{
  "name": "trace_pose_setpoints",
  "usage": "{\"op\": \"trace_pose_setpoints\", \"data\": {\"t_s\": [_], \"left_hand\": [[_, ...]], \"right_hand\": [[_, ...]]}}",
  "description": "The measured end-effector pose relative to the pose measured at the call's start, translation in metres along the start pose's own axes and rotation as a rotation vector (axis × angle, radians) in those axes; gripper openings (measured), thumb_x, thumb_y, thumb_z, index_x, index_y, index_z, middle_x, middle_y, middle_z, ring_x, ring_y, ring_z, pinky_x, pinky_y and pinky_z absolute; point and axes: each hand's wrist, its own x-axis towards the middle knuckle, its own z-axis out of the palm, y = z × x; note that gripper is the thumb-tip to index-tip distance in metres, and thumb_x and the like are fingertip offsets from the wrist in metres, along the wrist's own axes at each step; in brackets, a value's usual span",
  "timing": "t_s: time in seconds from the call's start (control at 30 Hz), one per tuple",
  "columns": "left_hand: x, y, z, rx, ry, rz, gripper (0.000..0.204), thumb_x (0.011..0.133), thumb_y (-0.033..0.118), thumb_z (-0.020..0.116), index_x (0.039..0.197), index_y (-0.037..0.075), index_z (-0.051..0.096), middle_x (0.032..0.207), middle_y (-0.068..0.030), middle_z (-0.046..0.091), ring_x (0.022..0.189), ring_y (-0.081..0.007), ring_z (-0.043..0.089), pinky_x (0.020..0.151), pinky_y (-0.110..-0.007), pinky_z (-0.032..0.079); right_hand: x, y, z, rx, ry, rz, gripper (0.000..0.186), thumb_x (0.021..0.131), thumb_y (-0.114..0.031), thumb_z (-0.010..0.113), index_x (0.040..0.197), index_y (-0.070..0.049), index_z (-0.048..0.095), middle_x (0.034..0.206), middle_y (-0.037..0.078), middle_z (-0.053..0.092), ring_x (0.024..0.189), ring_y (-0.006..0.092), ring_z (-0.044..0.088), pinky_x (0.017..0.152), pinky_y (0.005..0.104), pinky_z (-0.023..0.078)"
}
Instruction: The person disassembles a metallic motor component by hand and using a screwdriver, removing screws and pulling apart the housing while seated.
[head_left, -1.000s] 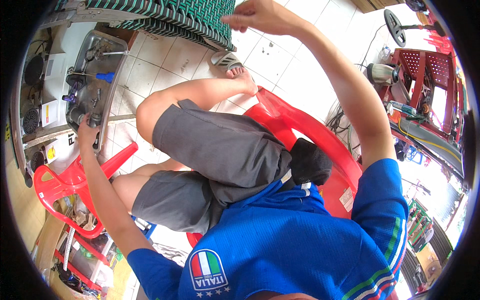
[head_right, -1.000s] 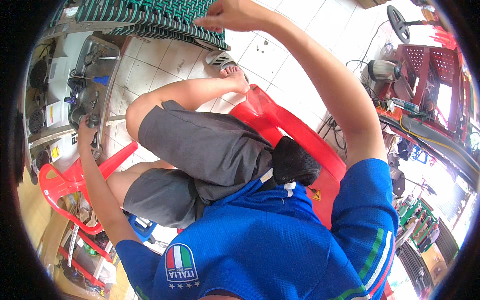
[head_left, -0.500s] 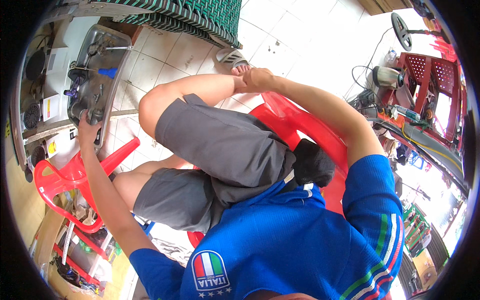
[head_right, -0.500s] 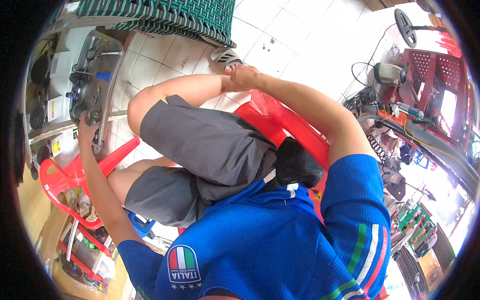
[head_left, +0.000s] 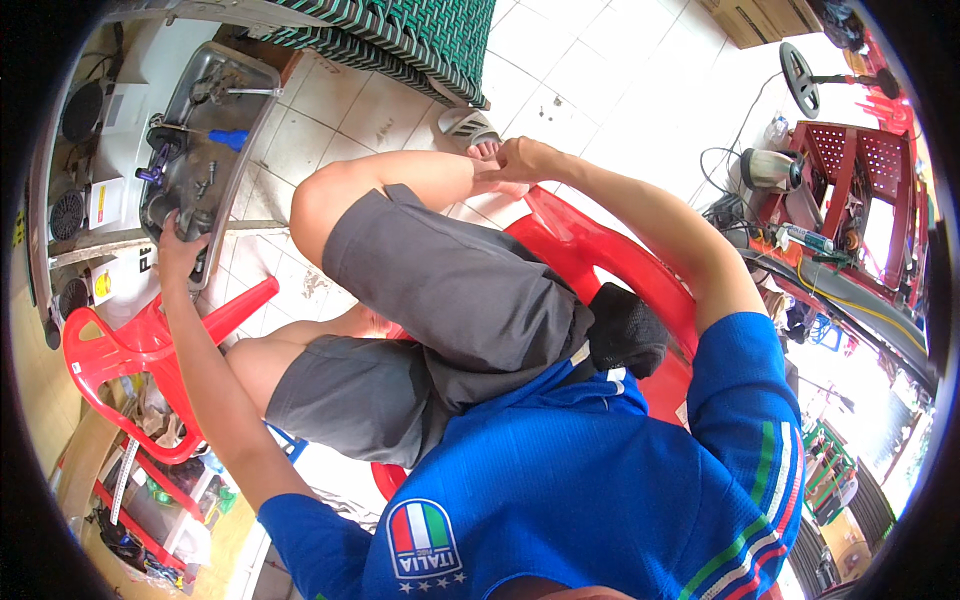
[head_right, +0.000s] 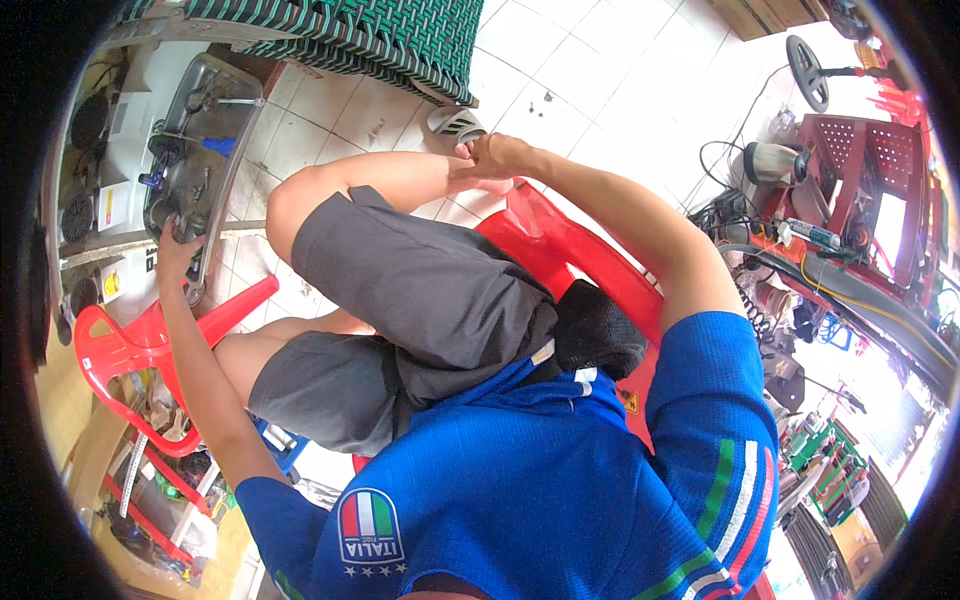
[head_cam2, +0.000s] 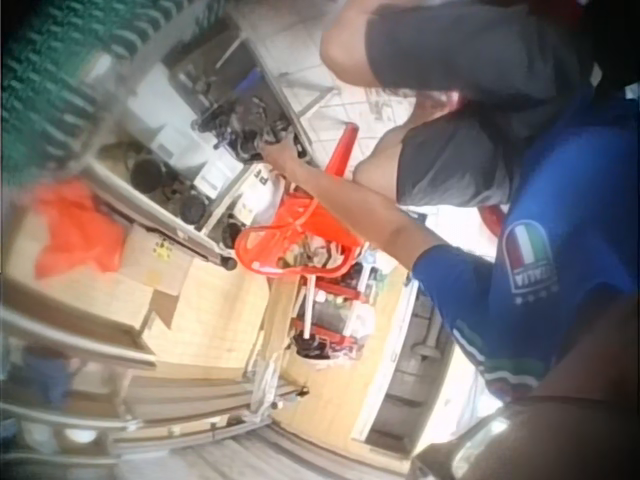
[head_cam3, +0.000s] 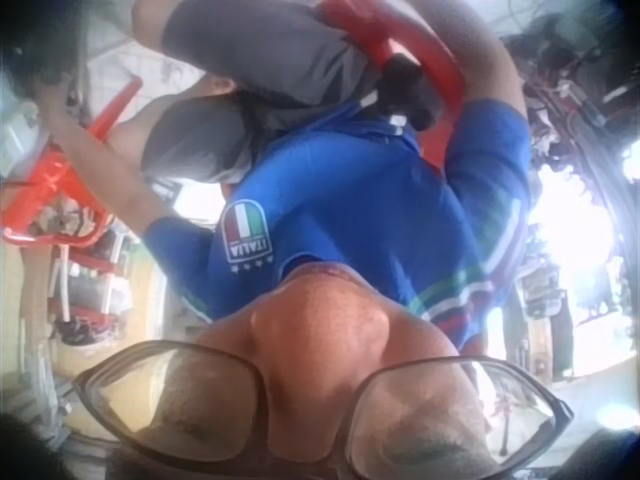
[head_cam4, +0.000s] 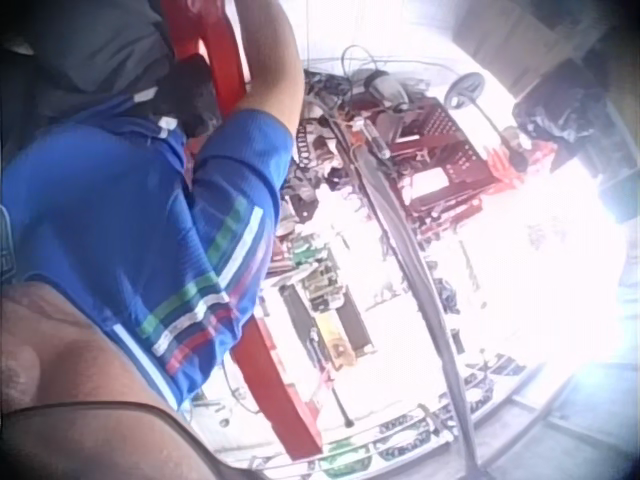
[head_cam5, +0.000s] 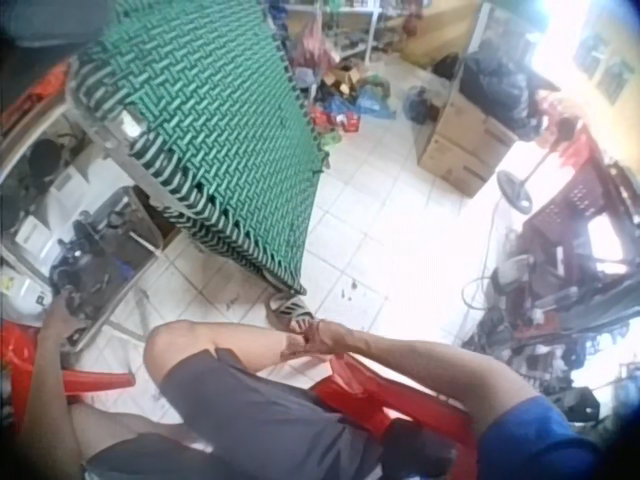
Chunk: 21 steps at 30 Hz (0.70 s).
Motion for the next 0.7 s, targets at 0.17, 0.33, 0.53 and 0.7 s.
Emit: {"op": "trace_pose_setpoints", "data": {"t_s": [0.17, 0.33, 0.53, 0.7], "left_hand": [[-0.006, 0.018, -0.008, -0.069, -0.033, -0.036, 0.089, 0.067, 0.022, 0.088, 0.142, -0.001, 0.045, 0.13, -0.0254, 0.059, 0.122, -0.0334, 0.057, 0.102, -0.037, 0.045], [0.001, 0.0, -0.002, -0.027, -0.016, -0.011, 0.091, 0.066, 0.021, 0.088, 0.143, 0.0, 0.044, 0.132, -0.0248, 0.059, 0.123, -0.0336, 0.057, 0.103, -0.037, 0.045], [0.002, -0.021, 0.006, -0.052, -0.009, -0.002, 0.091, 0.066, 0.022, 0.088, 0.144, 0.003, 0.045, 0.133, -0.0244, 0.058, 0.124, -0.0335, 0.057, 0.104, -0.038, 0.044], [0.006, 0.0, 0.001, -0.034, -0.03, -0.013, 0.091, 0.066, 0.022, 0.088, 0.144, 0.001, 0.044, 0.134, -0.0242, 0.058, 0.124, -0.0327, 0.057, 0.104, -0.038, 0.044]], "right_hand": [[-0.001, -0.015, -0.002, 0.072, -0.005, -0.026, 0.08, 0.076, -0.079, 0.058, 0.092, -0.002, 0.072, 0.082, 0.02, 0.069, 0.081, 0.0365, 0.067, 0.074, 0.0462, 0.052], [0.007, 0.01, 0.004, 0.09, 0.047, 0.096, 0.085, 0.073, -0.082, 0.059, 0.088, 0.0, 0.072, 0.081, 0.02, 0.069, 0.079, 0.0364, 0.066, 0.074, 0.0453, 0.052], [-0.003, -0.022, -0.008, 0.185, -0.014, -0.017, 0.077, 0.076, -0.077, 0.06, 0.087, -0.001, 0.073, 0.082, 0.018, 0.069, 0.078, 0.0347, 0.066, 0.075, 0.0449, 0.052], [0.006, 0.017, 0.011, 0.09, 0.051, 0.069, 0.081, 0.074, -0.079, 0.061, 0.083, 0.001, 0.073, 0.082, 0.02, 0.069, 0.083, 0.0352, 0.067, 0.075, 0.0441, 0.052]]}}
